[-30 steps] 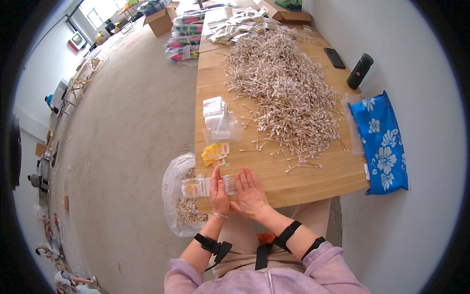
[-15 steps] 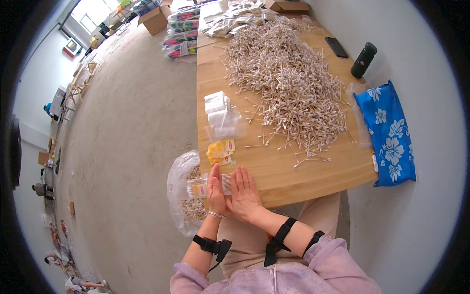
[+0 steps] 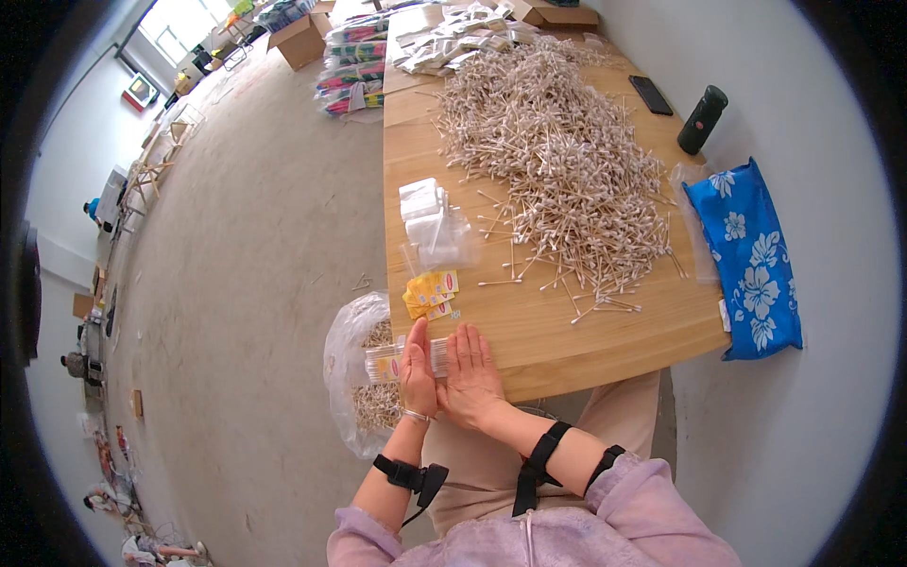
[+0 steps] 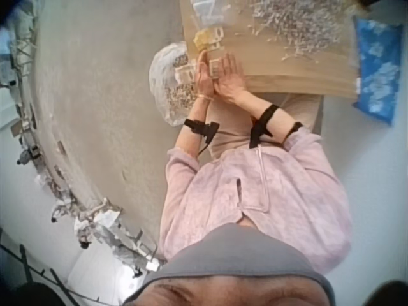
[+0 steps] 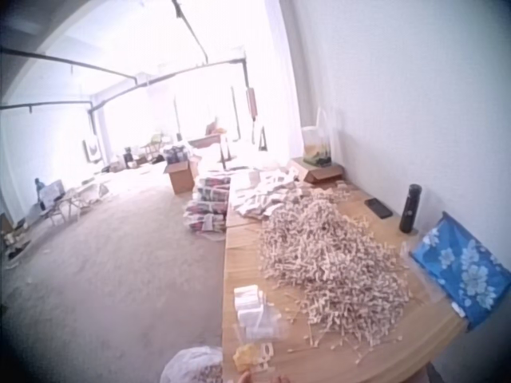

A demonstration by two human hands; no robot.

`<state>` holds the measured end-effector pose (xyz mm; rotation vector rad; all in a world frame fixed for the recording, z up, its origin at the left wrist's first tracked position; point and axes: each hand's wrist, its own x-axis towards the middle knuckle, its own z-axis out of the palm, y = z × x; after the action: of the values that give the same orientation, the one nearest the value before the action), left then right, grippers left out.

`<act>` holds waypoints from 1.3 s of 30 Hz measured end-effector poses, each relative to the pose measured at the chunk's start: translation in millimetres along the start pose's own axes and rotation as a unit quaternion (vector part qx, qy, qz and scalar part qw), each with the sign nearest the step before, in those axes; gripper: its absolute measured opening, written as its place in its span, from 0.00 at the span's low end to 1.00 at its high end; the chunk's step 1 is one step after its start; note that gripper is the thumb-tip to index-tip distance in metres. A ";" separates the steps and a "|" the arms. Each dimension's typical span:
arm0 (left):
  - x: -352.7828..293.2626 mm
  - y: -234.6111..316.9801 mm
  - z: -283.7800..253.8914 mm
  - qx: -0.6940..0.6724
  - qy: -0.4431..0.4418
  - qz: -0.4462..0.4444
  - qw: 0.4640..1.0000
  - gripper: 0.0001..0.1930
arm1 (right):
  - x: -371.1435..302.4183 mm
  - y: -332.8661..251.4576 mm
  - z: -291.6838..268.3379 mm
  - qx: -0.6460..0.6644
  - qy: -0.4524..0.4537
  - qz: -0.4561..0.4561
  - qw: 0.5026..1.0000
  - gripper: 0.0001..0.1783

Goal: Packing bundles of cotton swabs into small plastic bags.

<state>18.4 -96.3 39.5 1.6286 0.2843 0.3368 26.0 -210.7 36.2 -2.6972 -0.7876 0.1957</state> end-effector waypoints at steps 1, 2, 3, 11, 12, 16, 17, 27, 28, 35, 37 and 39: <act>3.4 -1.2 -1.8 0.012 -0.004 0.004 1.000 0.24 | 0.8 -0.2 1.6 0.002 0.001 0.009 1.000 0.46; 5.9 1.3 -2.4 0.025 -0.004 0.009 1.000 0.24 | 0.3 -1.4 0.2 0.003 0.000 0.008 1.000 0.46; 4.3 3.0 -3.4 0.038 -0.005 0.014 0.999 0.24 | -0.7 -1.8 -2.0 0.009 0.003 0.001 1.000 0.45; 1.2 8.8 -9.1 0.142 -0.006 0.061 0.988 0.23 | 1.4 -3.8 13.3 -0.006 0.027 -0.024 0.999 0.46; 0.0 9.4 -9.8 0.156 -0.003 0.066 0.986 0.23 | 0.6 -1.8 12.7 -0.013 0.027 -0.026 0.999 0.46; -7.2 9.0 -28.7 0.213 0.005 0.080 0.974 0.23 | 0.4 -4.7 0.7 0.022 -0.028 -0.006 0.999 0.49; -4.2 5.5 -39.7 0.215 0.006 0.082 0.973 0.23 | 2.7 -6.4 0.5 0.023 -0.026 -0.008 0.999 0.49; 17.1 -29.7 -90.6 0.318 0.112 -0.049 0.940 0.23 | 8.8 -22.5 2.8 0.011 -0.014 -0.018 1.000 0.52; 19.2 -30.8 -90.0 0.283 0.087 -0.095 0.950 0.21 | 8.6 -22.5 3.5 0.011 -0.014 -0.019 1.000 0.52; 24.5 -65.5 -97.7 0.096 0.041 -0.104 0.989 0.18 | 8.9 -25.3 5.1 0.010 -0.022 -0.015 1.000 0.54; 23.8 -74.2 -102.9 -0.006 0.027 -0.125 0.992 0.18 | 10.4 -30.6 4.1 0.004 -0.021 -0.011 1.000 0.55; 24.3 -68.6 -97.7 -0.029 0.028 -0.126 0.991 0.18 | 13.2 -31.2 4.7 0.007 -0.038 -0.018 0.999 0.55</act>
<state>4.6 8.7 -20.8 1.5075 0.5135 0.1953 20.5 -177.4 42.0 -2.6739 -0.8520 0.2966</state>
